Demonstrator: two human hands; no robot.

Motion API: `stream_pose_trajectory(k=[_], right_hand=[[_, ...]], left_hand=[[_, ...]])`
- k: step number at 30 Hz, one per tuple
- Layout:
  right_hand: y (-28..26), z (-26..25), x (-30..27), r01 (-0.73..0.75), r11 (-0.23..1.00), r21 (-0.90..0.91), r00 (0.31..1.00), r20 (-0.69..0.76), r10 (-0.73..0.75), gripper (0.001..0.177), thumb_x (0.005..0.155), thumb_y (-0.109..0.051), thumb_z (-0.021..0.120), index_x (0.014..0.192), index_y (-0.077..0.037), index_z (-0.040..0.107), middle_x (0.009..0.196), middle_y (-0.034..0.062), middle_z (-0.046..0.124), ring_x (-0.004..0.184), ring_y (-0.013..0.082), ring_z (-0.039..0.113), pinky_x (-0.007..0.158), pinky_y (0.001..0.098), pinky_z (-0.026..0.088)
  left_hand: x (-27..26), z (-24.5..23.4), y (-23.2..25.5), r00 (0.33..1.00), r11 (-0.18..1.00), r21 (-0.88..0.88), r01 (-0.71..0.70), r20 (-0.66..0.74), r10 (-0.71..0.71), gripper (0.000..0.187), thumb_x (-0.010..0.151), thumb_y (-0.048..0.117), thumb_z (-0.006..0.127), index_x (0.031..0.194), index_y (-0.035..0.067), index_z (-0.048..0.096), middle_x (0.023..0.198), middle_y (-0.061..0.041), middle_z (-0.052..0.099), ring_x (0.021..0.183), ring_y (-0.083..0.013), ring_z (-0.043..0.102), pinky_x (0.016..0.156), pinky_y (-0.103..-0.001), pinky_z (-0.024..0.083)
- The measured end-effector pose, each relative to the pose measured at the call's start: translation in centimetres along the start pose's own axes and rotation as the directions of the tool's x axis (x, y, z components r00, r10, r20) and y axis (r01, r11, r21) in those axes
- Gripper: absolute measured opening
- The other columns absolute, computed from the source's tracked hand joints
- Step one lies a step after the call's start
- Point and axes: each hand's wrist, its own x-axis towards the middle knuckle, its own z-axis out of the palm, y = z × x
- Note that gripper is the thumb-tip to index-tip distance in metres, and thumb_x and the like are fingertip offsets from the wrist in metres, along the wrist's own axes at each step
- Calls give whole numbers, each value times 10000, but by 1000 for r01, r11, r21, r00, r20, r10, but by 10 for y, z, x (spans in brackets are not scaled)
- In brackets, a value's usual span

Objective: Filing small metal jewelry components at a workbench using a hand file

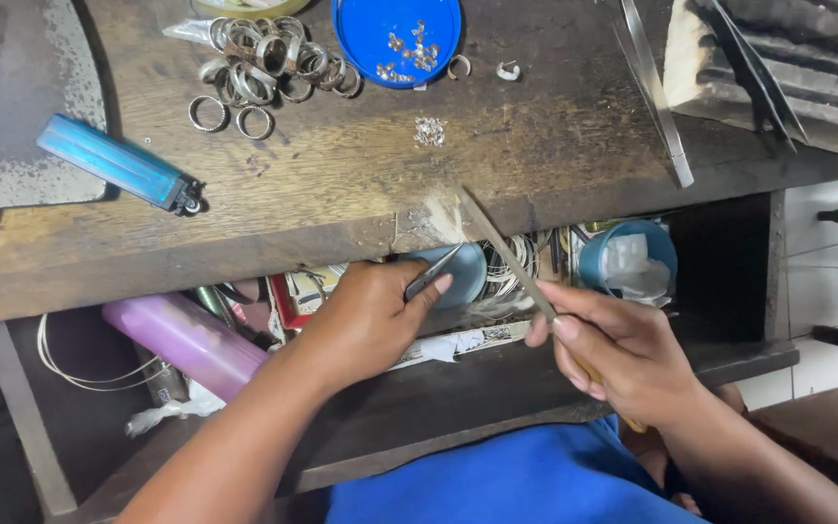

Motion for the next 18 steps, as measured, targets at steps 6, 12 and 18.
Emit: stream_pose_trajectory(k=[6, 12, 18], right_hand=[[4, -7, -4, -109, 985, 137, 993, 63, 102, 353, 857, -8, 423, 1208, 1, 459, 777, 220, 619, 332, 138, 418, 276, 175, 315], [5, 1, 22, -13, 995, 100, 1000, 10, 12, 304, 820, 29, 413, 1101, 128, 475, 690, 267, 606, 260, 85, 403, 207, 168, 323], [9, -11, 1, -19, 996, 87, 1000, -13, 20, 288, 801, 14, 460, 1062, 108, 535, 665, 240, 631, 236, 75, 412, 190, 147, 312]], left_hand=[[0, 0, 2, 1000, 1000, -11, 26, 2, -26, 325, 877, 313, 458, 671, 70, 529, 553, -99, 545, 515, -227, 486, 533, -341, 353], [2, -4, 7, 997, 990, -141, -13, -77, 3, 341, 853, 224, 497, 556, 62, 542, 435, -145, 522, 436, -294, 528, 464, -302, 425], [1, -4, 6, 998, 987, -162, -16, -58, 7, 322, 842, 224, 502, 572, 55, 546, 450, -169, 524, 458, -332, 536, 472, -321, 425]])
